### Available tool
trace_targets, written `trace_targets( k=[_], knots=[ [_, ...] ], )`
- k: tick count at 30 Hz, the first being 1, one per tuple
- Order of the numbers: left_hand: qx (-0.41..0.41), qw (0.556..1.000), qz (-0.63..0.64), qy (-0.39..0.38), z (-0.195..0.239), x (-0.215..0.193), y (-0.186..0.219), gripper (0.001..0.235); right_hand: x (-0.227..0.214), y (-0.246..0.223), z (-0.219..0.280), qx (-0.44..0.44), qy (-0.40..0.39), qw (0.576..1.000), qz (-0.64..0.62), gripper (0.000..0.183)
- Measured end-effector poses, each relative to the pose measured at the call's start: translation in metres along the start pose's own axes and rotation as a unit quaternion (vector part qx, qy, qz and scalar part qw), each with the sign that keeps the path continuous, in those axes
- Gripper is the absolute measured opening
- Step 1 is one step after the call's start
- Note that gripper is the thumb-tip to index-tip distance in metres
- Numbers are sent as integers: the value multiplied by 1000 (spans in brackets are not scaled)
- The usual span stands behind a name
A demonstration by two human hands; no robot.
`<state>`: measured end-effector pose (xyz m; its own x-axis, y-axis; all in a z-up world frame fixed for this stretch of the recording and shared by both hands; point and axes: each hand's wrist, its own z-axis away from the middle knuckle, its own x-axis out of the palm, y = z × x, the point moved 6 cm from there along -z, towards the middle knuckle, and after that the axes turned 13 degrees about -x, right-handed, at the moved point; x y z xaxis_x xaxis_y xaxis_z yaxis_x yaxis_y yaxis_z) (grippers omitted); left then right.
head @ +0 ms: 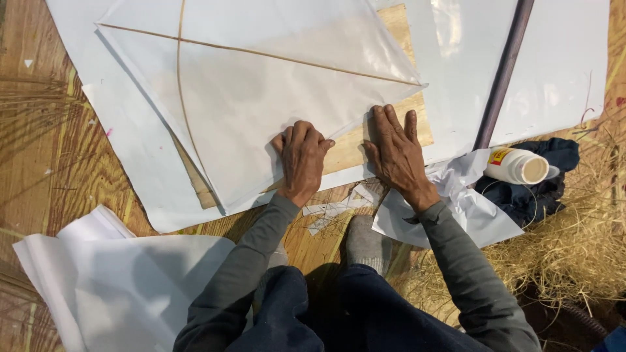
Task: The person assembles a kite by attaching white paper to a wooden frame using strips of paper and glue. They repeatedly smooth the paper, apply adhesive, and press the edges to secure the covering.
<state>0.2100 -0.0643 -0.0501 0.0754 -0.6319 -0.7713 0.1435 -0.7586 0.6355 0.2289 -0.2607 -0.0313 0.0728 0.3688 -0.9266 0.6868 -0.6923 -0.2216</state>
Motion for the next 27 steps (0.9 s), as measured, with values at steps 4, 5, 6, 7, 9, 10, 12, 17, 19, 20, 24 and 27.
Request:
trace_targets(
  k=[4, 5, 6, 7, 9, 10, 12, 17, 19, 20, 24, 27],
  knots=[
    [-17, 999, -23, -26, 13, -8, -16, 21, 2, 3, 2, -3, -4, 1000, 0, 65],
    [-26, 998, -52, -28, 19, -13, -21, 21, 2, 2, 2, -2, -5, 1000, -1, 65],
    [-34, 996, -80, -30, 25, -17, -26, 22, 2, 2, 2, -2, -7, 1000, -1, 64],
    [-35, 996, -81, -31, 30, -25, -29, 22, 3, 2, 3, -2, -7, 1000, -3, 64],
    [-66, 996, -62, -13, 38, -42, -39, 21, 5, 4, 3, 15, -11, 1000, 4, 65],
    [-67, 996, -62, -12, 43, -44, -44, 21, 4, 3, 3, 13, -11, 1000, 3, 65],
    [-102, 994, -49, -3, 54, -47, -57, 21, 3, 2, 3, 15, -18, 1000, 6, 66],
    [-132, 991, -27, -4, 54, -52, -63, 21, 4, -5, -1, 10, -11, 1000, 1, 66],
    [-139, 990, -23, -8, 53, -53, -63, 22, 10, -14, -5, 14, -10, 1000, -5, 68],
    [-144, 989, -25, -10, 54, -53, -63, 22, 14, -22, -9, 3, 8, 1000, -3, 66],
    [-154, 988, -15, -28, 53, -53, -65, 22, 27, -84, -22, -58, 13, 998, -31, 70],
    [-145, 989, -14, -28, 53, -58, -62, 23, 38, -111, -15, -74, -1, 996, -59, 74]
  ],
)
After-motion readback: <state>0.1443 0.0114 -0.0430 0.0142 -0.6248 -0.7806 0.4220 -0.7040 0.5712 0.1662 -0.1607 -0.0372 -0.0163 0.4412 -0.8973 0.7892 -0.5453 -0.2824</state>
